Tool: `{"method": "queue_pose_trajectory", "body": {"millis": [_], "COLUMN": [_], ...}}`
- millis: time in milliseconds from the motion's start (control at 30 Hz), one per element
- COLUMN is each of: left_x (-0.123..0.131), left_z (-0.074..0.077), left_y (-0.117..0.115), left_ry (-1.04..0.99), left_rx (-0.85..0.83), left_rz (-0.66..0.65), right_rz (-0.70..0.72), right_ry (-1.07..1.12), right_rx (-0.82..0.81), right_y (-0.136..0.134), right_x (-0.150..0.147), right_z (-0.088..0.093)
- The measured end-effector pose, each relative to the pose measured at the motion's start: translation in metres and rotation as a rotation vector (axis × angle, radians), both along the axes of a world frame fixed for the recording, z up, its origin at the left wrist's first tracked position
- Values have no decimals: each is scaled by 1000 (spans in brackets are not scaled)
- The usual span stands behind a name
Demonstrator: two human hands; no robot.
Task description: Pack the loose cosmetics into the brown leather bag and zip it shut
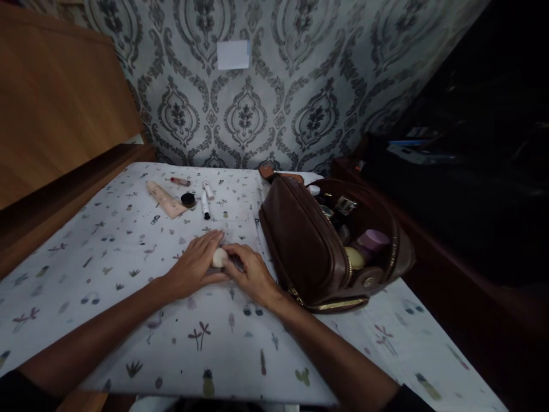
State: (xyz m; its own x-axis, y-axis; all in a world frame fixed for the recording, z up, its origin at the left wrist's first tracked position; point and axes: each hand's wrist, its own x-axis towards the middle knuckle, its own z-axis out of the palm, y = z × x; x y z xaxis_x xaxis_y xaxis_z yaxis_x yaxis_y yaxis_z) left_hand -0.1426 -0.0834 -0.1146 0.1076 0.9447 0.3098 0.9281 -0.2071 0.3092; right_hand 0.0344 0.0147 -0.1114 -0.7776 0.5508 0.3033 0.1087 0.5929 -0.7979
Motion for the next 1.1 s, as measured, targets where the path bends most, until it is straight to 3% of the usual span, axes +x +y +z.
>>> {"method": "queue_pose_trajectory", "body": {"millis": [200, 300, 400, 567, 633, 1100], "left_x": [0, 6, 8, 4, 1, -1], "left_z": [-5, 0, 8, 20, 22, 23], "left_y": [-16, -17, -13, -10, -10, -10], "left_ry": [-43, -87, -193, -536, -624, -727], "left_rx": [-60, -70, -106, -149, -148, -204], "left_rz": [-88, -121, -73, -12, -26, -18], "right_rz": [-9, -21, -21, 57, 108, 183], "right_ry": [-96, -134, -56, 184, 230, 269], "right_rx": [132, 115, -22, -511, -628, -690], "right_y": [-7, -10, -10, -5, -3, -5], "right_x": [1, 2, 0, -4, -4, -5], "right_z": [9, 9, 6, 2, 2, 1]}}
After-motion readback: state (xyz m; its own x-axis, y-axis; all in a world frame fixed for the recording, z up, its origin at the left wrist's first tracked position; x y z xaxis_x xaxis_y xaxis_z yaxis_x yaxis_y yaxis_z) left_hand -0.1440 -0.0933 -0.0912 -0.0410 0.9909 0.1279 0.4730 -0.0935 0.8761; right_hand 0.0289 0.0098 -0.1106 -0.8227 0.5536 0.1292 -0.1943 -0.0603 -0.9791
